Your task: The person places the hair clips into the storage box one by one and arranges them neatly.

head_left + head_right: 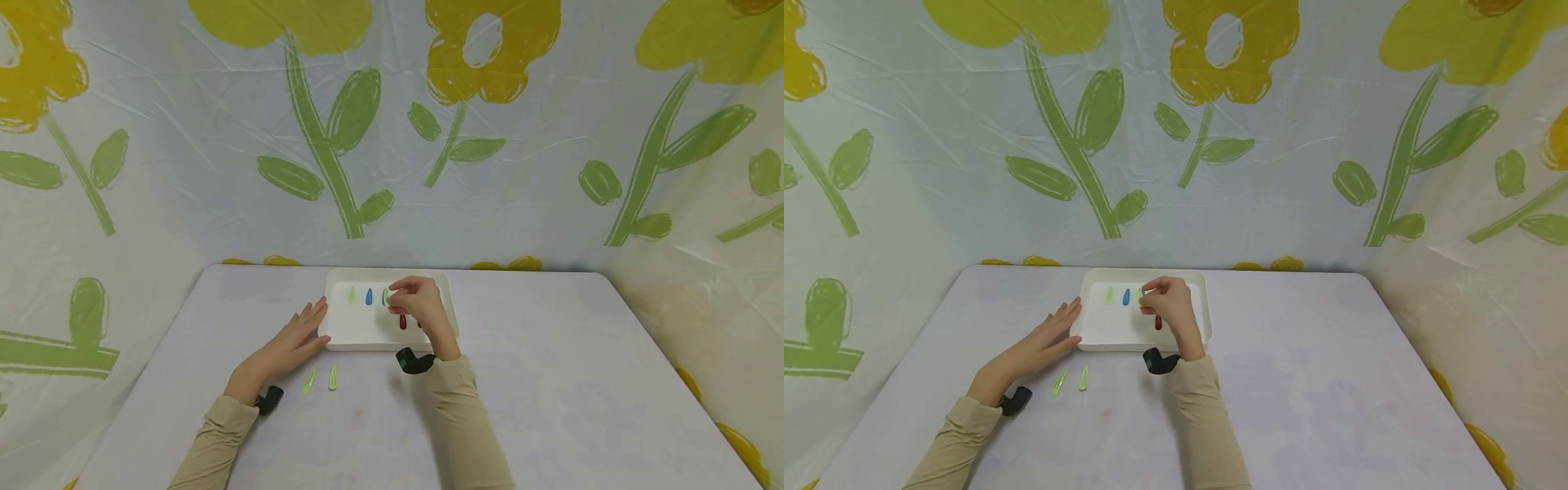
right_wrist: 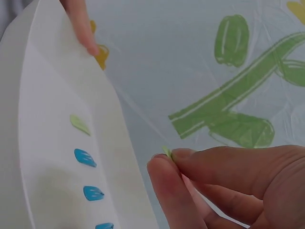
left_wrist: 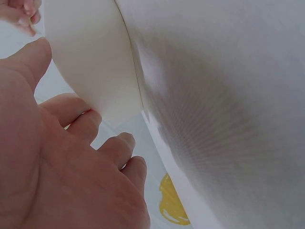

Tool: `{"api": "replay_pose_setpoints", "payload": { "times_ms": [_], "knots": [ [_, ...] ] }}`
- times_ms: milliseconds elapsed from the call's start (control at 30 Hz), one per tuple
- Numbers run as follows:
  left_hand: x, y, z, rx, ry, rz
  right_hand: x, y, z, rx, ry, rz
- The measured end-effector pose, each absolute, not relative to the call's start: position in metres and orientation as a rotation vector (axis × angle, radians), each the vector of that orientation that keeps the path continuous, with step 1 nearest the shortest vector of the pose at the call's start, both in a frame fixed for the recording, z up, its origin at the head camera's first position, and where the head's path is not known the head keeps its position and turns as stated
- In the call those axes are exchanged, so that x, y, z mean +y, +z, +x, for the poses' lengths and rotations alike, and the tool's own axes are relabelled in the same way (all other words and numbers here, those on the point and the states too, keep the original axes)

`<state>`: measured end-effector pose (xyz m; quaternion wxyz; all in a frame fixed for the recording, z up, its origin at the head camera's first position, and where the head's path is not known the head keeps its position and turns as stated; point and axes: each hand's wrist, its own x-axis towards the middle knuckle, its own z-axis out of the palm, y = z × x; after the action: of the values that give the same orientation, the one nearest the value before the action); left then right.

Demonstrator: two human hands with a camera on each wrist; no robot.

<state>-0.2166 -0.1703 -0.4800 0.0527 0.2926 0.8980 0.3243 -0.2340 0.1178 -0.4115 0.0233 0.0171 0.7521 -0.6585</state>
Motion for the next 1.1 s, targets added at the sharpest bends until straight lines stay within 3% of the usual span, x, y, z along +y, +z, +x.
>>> {"api": "replay_pose_setpoints", "payload": {
  "times_ms": [633, 1100],
  "knots": [
    [-0.172, -0.482, -0.217, 2.738, 0.989, 0.899, 0.106, -0.453, -0.238, 2.484, -1.849, 0.270],
    [-0.171, -0.482, -0.216, 2.739, 0.990, 0.891, 0.103, -0.459, -0.237, 2.623, -1.712, 0.276]
  ]
}}
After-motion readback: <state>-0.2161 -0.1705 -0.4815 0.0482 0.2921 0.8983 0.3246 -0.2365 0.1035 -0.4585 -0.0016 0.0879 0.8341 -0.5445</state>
